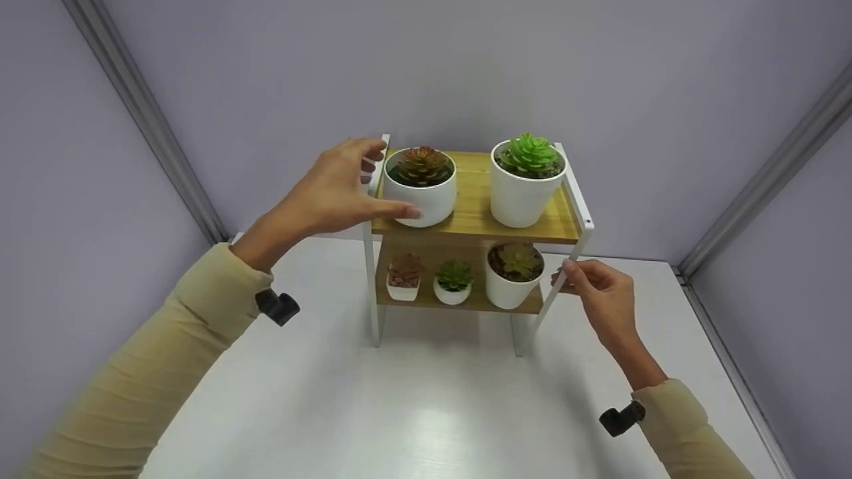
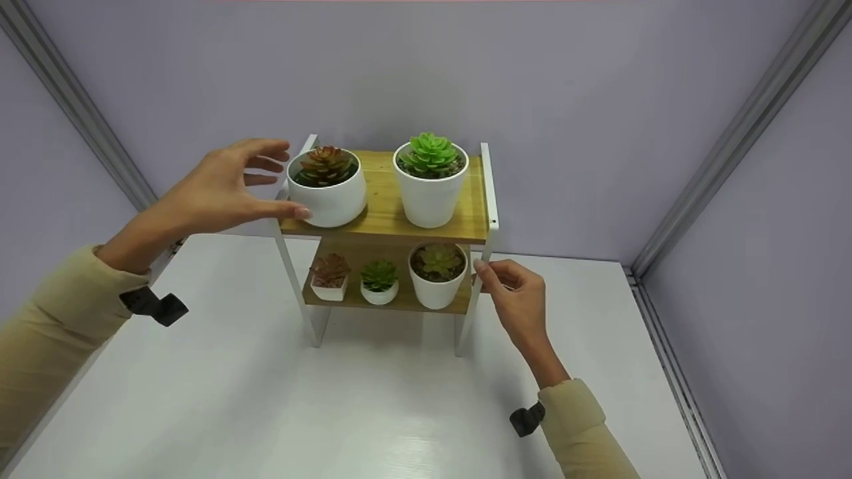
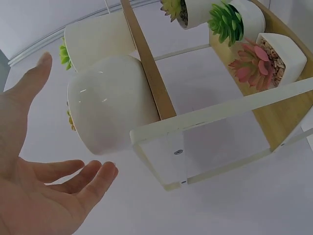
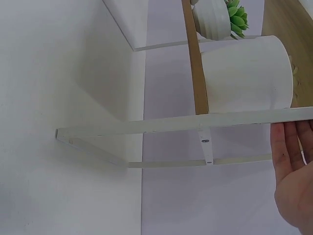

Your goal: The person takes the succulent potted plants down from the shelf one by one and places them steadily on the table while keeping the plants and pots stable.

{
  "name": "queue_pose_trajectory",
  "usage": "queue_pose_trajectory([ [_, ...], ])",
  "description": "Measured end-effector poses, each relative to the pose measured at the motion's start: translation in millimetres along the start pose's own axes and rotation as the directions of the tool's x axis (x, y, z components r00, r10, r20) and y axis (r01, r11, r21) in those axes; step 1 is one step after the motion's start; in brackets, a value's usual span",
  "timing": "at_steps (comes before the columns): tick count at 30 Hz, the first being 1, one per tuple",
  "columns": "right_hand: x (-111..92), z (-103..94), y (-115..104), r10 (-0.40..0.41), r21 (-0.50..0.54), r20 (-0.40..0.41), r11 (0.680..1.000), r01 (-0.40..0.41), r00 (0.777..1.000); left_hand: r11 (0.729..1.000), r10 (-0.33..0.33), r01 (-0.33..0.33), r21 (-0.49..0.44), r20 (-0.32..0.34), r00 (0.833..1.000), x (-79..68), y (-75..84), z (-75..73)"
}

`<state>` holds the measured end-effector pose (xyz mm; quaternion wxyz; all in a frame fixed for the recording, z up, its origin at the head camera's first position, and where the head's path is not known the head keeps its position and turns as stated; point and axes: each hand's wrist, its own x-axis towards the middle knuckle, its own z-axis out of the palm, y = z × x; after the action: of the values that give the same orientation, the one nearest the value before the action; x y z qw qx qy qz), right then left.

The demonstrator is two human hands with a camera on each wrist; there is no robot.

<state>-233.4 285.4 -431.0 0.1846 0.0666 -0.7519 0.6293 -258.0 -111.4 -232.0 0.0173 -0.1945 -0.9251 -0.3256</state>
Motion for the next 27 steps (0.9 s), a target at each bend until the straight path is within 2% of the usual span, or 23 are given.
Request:
queue_pose_trajectory([
  [8,3.0,1.6,-0.9,0.021,0.047,0.005,0.999,-0.021,1.0,0.999,-0.042,0.043,-0.012,0.099,0.994,11.7,3.9,-7.3],
  [14,2.8,2.5,-2.0,0.052,0.04,0.012,0.998,-0.052,0.999,0.996,-0.081,0.076,0.039,0.154,0.985,18.7,8.5,-14.6],
  [21,2.9,4.2,-1.2,0.065,0.04,0.017,0.997,-0.066,0.998,0.992,-0.105,0.091,0.085,0.178,0.978,22.4,13.1,-16.3],
  [27,1.4,5.1,0.3,0.079,0.026,0.007,0.997,-0.079,0.997,0.982,-0.169,0.151,0.117,0.169,0.971,27.2,21.0,-13.8],
])
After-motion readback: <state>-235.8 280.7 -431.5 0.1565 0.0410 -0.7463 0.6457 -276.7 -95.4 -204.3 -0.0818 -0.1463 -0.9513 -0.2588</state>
